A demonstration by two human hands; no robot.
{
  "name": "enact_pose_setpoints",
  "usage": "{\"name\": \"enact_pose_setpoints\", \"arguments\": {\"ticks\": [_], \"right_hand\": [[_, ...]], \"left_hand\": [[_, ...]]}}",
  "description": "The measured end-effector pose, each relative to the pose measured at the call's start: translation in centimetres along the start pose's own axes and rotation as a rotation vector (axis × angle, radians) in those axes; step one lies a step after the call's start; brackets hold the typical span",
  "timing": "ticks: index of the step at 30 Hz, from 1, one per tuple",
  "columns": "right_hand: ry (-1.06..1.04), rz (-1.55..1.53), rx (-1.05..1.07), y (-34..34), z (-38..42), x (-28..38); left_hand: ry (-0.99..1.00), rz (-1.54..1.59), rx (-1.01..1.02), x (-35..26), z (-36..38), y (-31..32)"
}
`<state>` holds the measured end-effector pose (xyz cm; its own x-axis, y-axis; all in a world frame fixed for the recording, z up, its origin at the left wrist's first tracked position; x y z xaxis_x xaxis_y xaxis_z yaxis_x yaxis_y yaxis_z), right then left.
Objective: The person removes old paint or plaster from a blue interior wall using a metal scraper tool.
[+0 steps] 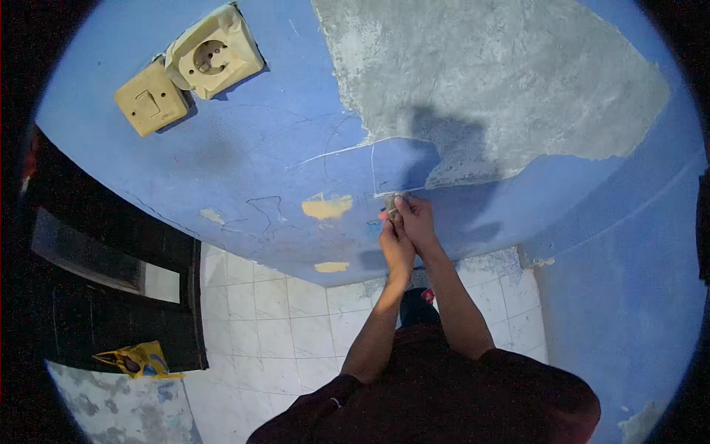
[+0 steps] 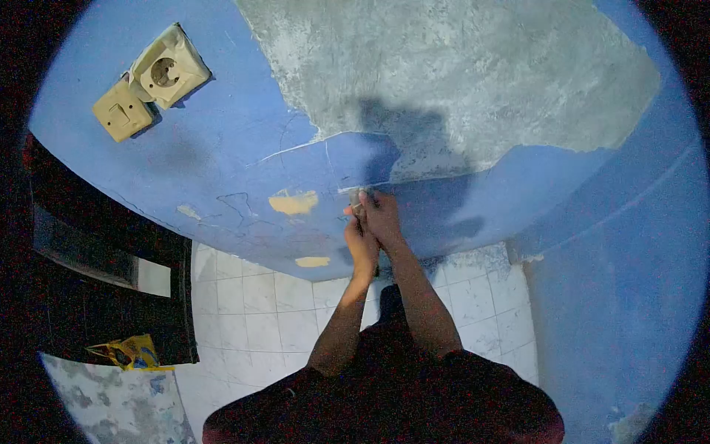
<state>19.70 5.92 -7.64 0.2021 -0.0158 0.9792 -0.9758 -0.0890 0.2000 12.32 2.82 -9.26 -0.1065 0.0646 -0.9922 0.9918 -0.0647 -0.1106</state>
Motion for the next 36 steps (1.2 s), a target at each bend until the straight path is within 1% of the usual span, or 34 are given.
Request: {"name": "enact_pose_setpoints", "arguments": {"ticks": [2, 3, 5, 6, 8, 9, 11, 12, 14, 15, 17, 18, 20, 23, 24, 26, 27, 30, 32, 36], "right_hand": [[-0.085, 0.193, 0.071, -1.3, -0.7, -1.0], [-0.083, 0.197, 0.082, -1.1, -0.6, -0.6], [-0.081, 0.102, 0.012, -0.4, -0.3, 0.0], [-0.08, 0.097, 0.012, 0.1, -0.3, 0.1], [-0.045, -0.078, -0.035, 0.7, 0.1, -0.2], [-0.045, -0.071, -0.035, 0.3, 0.0, -0.3], [-0.129, 0.023, -0.003, -0.3, -0.4, -0.9], [-0.119, 0.033, 0.021, -0.6, -0.4, -1.0], [-0.07, 0.015, -0.025, -0.4, -0.7, -1.2], [-0.068, 0.02, 0.003, 0.4, -0.7, -1.0], [0.008, -0.13, -0.098, 0.8, -0.2, -0.4], [-0.004, -0.122, -0.102, 0.4, 0.0, -0.3], [0.025, 0.103, -0.078, -0.3, 0.0, 0.1], [-0.053, 0.033, -0.067, 0.5, 0.3, 1.1], [-0.055, 0.031, -0.063, 0.8, 0.1, 0.8], [-0.059, -0.122, -0.063, 0.8, -0.3, -0.5], [-0.06, -0.125, -0.074, 0.5, 0.0, -0.7], [-0.093, -0.056, -0.073, 0.4, -0.6, -0.4], [-0.057, 0.064, 0.009, -0.3, -0.3, 0.1], [-0.026, 0.085, 0.033, -0.9, 0.2, 0.2]], "left_hand": [[0.138, 0.143, -0.107, 0.6, -0.3, 1.4], [0.138, 0.146, -0.118, 0.8, -0.3, 1.2], [0.05, -0.105, -0.091, 1.3, -0.4, 0.4], [0.048, -0.111, -0.091, 0.4, -0.4, -0.3], [-0.078, -0.112, 0.033, -1.9, 0.4, -1.3], [-0.077, -0.105, 0.033, -1.2, 0.1, -0.7], [-0.021, 0.105, -0.031, 0.9, -0.4, 0.4], [-0.026, 0.116, -0.057, 1.2, -0.2, 0.7], [0.11, -0.032, -0.081, 0.9, -0.2, 0.3], [0.11, -0.029, -0.109, 0.9, -0.1, -0.5], [0.148, -0.114, -0.024, 0.5, -0.4, -1.0], [0.16, -0.107, -0.02, 0.6, -0.4, -0.5], [0.174, -0.008, -0.042, 0.9, -0.6, 0.0], [0.218, 0.082, -0.062, 3.2, -1.4, 0.8], [0.221, 0.08, -0.065, 2.1, -1.1, 0.2], [0.112, 0.077, 0.006, -0.8, -0.1, -1.0], [0.111, 0.075, 0.017, -0.4, 0.0, -0.7], [0.125, 0.115, 0.03, 1.4, -1.0, -0.2], [0.198, 0.327, 0.001, 2.5, -1.0, 1.1], [0.137, 0.221, 0.046, 3.2, -1.4, 0.3]]}}
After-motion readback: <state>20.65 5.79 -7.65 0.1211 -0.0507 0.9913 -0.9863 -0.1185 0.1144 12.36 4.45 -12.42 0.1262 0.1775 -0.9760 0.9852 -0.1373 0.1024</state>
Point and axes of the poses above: each hand's wrist, its own z-axis away from the middle knuckle, its own y-axis out of the palm, x = y × z, the point moved 2 cm from there along -z, towards the middle knuckle, and after that the axes turned 15 degrees about x, right-handed, at the moved point
